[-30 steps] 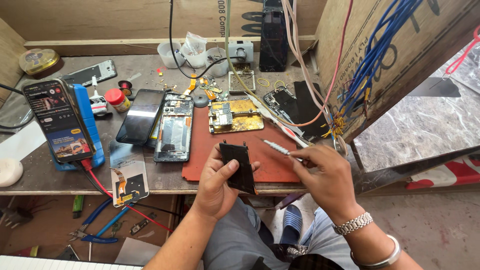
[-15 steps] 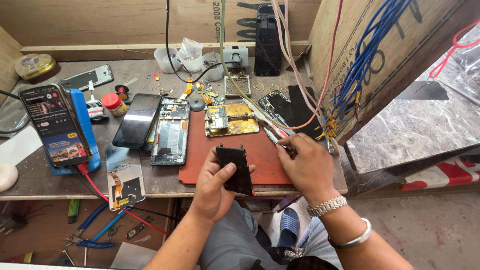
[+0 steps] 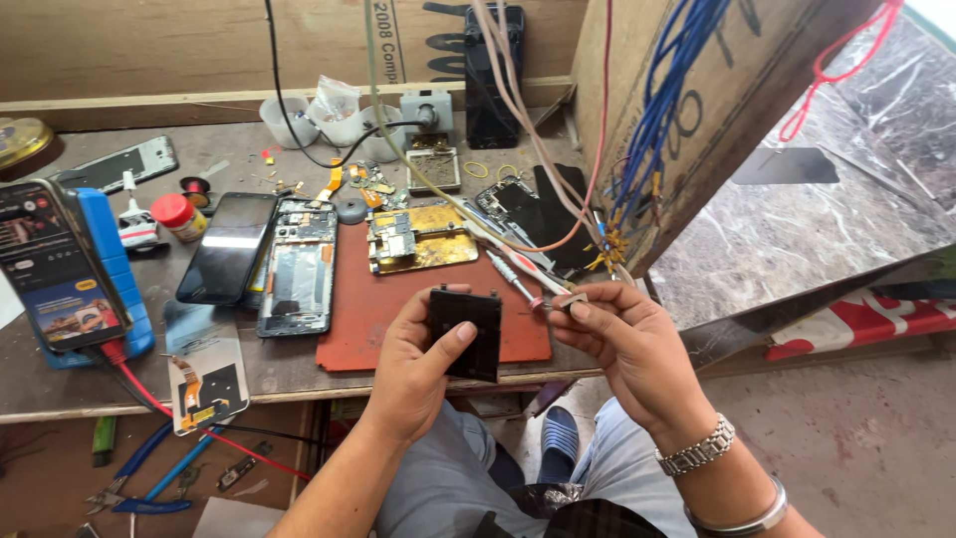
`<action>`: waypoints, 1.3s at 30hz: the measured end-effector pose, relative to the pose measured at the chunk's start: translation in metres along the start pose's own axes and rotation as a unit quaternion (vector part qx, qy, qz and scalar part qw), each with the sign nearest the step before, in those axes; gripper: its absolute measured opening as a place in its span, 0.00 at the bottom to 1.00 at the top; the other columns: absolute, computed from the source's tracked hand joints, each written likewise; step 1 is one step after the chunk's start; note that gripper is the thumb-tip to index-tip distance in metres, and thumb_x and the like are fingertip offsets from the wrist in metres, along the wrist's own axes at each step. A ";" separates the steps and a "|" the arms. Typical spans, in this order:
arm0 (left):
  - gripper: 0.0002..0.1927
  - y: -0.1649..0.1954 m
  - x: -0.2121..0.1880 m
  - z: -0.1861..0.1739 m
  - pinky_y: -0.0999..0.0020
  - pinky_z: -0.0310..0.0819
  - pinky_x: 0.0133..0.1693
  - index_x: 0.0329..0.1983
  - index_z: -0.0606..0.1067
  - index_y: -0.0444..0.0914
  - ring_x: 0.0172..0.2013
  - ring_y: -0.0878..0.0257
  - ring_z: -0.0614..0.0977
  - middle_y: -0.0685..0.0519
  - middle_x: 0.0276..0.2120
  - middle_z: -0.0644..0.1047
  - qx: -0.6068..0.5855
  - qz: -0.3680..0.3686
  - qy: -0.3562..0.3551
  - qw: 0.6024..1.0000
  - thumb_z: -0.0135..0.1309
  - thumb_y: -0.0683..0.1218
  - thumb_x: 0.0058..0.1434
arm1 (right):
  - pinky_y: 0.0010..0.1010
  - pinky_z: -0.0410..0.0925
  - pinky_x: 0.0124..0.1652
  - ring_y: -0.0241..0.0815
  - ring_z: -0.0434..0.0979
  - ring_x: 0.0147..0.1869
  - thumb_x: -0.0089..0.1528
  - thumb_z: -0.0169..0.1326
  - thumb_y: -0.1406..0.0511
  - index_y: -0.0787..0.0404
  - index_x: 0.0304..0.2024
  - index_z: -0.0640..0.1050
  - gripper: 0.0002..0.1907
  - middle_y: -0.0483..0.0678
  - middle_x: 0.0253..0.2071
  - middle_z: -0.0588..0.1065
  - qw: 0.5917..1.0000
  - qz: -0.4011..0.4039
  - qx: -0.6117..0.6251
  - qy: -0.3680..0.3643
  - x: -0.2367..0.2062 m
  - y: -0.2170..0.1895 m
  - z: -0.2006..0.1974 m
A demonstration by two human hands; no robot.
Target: The person holds a black phone battery at a cluttered repair workbench and connects its terminals to the leads of a DC power supply, adjusting the wires and repositioning the battery while a smartphone propped on the bench plays a video.
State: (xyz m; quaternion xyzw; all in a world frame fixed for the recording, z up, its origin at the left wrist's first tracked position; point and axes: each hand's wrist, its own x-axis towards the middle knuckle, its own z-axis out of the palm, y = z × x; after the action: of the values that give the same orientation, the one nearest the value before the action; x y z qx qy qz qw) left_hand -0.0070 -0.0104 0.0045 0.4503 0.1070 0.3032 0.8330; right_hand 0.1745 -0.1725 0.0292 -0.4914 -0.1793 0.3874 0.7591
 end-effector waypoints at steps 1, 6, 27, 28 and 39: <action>0.19 -0.001 0.003 0.006 0.66 0.81 0.47 0.58 0.72 0.35 0.46 0.64 0.82 0.51 0.47 0.80 0.008 -0.004 -0.002 1.000 0.57 0.38 0.64 | 0.33 0.76 0.48 0.43 0.83 0.48 0.63 0.55 0.71 0.68 0.45 0.77 0.09 0.54 0.45 0.81 1.000 0.008 0.014 0.003 -0.001 -0.001 0.000; 0.13 -0.008 0.025 0.044 0.68 0.79 0.50 0.54 0.72 0.35 0.47 0.66 0.80 0.52 0.47 0.79 -0.011 0.019 -0.074 0.997 0.56 0.38 0.67 | 0.30 0.74 0.44 0.38 0.80 0.46 0.63 0.56 0.72 0.69 0.47 0.78 0.10 0.49 0.46 0.80 0.998 -0.046 -0.003 0.039 -0.004 -0.006 0.001; 0.24 -0.042 0.086 0.044 0.73 0.79 0.50 0.64 0.72 0.33 0.46 0.67 0.82 0.50 0.46 0.82 0.083 0.048 -0.140 0.985 0.60 0.38 0.64 | 0.29 0.74 0.45 0.38 0.80 0.43 0.67 0.56 0.70 0.72 0.50 0.79 0.11 0.52 0.42 0.80 0.984 -0.163 -0.061 0.044 0.026 -0.010 -0.016; 0.25 -0.043 0.087 0.044 0.73 0.79 0.50 0.64 0.73 0.33 0.46 0.68 0.82 0.50 0.46 0.82 0.080 0.052 -0.139 0.986 0.61 0.38 0.64 | 0.30 0.74 0.45 0.38 0.80 0.43 0.67 0.56 0.70 0.72 0.50 0.79 0.11 0.52 0.42 0.80 0.985 -0.158 -0.054 0.040 0.028 -0.009 -0.017; 0.23 -0.042 0.088 0.045 0.69 0.80 0.54 0.59 0.76 0.31 0.50 0.64 0.84 0.47 0.51 0.82 0.042 0.024 -0.110 0.993 0.64 0.36 0.59 | 0.32 0.73 0.49 0.38 0.80 0.47 0.67 0.54 0.68 0.70 0.50 0.78 0.11 0.51 0.45 0.81 0.994 -0.102 0.011 0.023 0.026 -0.006 -0.012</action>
State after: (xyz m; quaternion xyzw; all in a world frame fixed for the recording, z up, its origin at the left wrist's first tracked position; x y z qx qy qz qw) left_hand 0.1006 -0.0060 0.0041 0.5177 0.0166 0.2671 0.8126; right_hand 0.2016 -0.1611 0.0258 -0.4709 -0.2072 0.2986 0.8038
